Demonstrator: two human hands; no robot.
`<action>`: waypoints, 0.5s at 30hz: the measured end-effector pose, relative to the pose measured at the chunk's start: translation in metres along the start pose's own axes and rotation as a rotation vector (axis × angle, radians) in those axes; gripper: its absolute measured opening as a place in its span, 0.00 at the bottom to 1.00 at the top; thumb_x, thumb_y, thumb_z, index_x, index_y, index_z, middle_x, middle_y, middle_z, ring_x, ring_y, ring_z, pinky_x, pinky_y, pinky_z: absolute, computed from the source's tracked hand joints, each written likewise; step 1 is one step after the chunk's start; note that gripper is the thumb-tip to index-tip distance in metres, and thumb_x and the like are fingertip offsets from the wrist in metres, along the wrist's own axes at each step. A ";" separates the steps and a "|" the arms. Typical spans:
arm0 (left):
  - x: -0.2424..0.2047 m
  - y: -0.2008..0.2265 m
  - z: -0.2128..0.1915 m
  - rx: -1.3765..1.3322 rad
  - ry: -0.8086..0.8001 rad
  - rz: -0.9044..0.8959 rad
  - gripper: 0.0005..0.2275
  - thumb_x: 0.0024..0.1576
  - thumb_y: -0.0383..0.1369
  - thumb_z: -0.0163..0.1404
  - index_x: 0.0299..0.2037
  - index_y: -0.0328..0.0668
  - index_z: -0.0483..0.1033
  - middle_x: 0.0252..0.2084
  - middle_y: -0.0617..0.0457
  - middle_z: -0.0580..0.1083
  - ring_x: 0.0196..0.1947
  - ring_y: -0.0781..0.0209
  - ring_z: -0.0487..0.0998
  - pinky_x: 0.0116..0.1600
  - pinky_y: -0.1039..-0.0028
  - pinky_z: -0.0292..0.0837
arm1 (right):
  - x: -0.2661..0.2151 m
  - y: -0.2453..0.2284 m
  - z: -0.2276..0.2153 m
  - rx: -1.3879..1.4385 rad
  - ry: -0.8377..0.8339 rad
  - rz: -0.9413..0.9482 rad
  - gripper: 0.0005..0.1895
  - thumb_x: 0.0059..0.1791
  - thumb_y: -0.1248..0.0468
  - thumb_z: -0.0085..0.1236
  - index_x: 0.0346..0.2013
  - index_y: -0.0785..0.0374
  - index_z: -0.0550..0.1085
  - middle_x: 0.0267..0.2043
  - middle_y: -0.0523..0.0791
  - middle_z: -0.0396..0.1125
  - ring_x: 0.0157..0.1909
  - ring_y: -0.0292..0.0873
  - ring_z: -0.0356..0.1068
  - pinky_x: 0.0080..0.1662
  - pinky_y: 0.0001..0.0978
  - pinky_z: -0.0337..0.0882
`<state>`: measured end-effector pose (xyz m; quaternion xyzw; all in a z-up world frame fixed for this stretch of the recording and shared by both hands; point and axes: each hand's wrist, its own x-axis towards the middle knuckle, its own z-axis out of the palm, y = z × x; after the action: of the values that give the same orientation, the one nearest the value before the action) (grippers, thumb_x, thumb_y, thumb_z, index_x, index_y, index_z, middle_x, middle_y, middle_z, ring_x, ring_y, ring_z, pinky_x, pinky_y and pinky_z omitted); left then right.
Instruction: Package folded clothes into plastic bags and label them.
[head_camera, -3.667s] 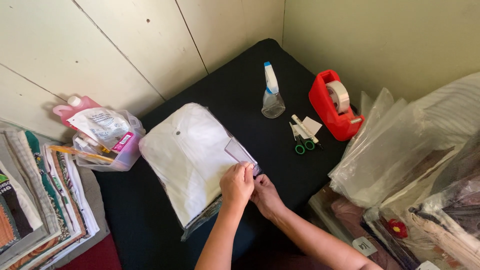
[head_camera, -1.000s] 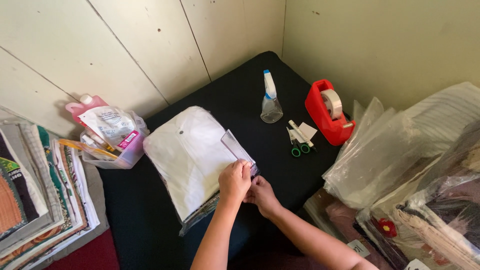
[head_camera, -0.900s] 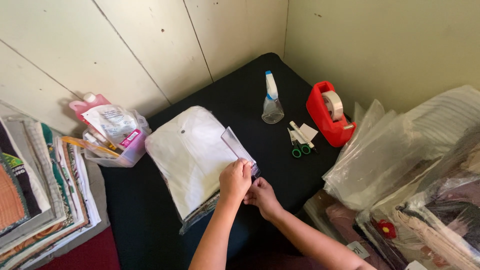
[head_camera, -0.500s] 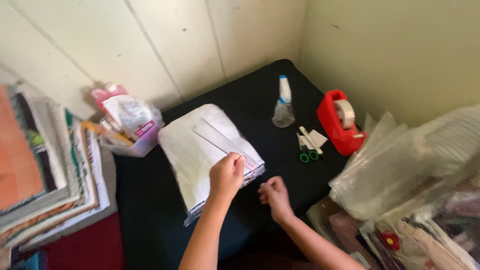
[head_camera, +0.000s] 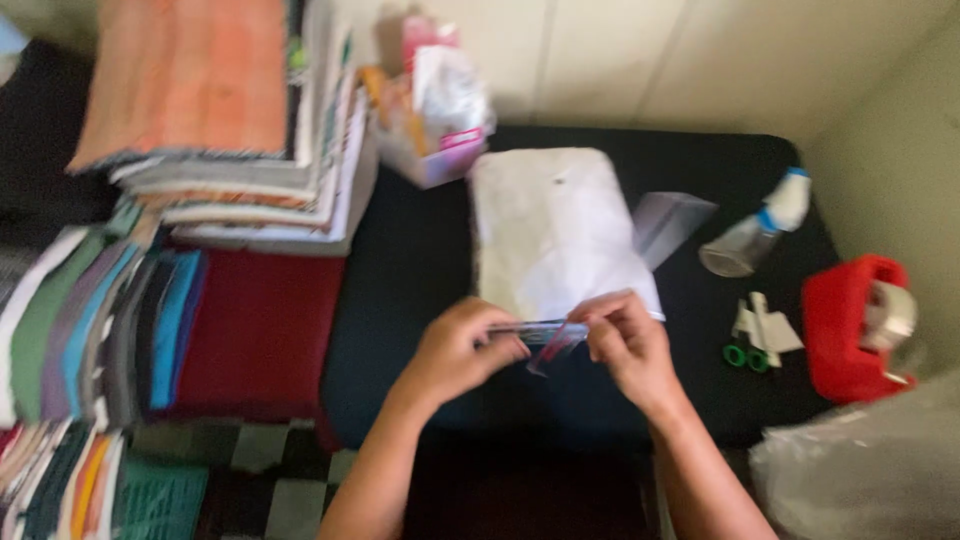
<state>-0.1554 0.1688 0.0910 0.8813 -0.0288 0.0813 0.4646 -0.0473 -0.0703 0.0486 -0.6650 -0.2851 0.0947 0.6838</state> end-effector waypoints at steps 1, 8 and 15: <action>-0.012 -0.032 0.006 -0.003 0.020 -0.021 0.18 0.44 0.41 0.66 0.41 0.44 0.81 0.37 0.47 0.81 0.33 0.50 0.82 0.38 0.63 0.78 | 0.001 -0.004 0.008 0.004 -0.028 0.008 0.02 0.57 0.68 0.50 0.44 0.64 0.68 0.44 0.48 0.74 0.29 0.33 0.63 0.33 0.24 0.67; -0.043 -0.113 0.039 0.205 0.299 -0.211 0.31 0.47 0.39 0.65 0.60 0.36 0.71 0.63 0.38 0.69 0.61 0.38 0.69 0.59 0.54 0.65 | 0.004 0.024 0.046 -0.269 0.012 -0.082 0.05 0.54 0.72 0.52 0.42 0.65 0.65 0.36 0.46 0.74 0.26 0.33 0.68 0.30 0.24 0.69; -0.037 -0.108 0.061 0.231 0.383 -0.248 0.08 0.56 0.35 0.59 0.39 0.41 0.82 0.39 0.50 0.81 0.40 0.53 0.81 0.45 0.64 0.78 | 0.016 0.036 0.069 -0.498 -0.132 -0.178 0.08 0.49 0.71 0.59 0.39 0.65 0.69 0.28 0.46 0.73 0.27 0.35 0.73 0.31 0.26 0.72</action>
<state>-0.1716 0.1793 -0.0369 0.8939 0.1775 0.1918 0.3642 -0.0608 0.0009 0.0152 -0.7773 -0.4008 0.0043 0.4849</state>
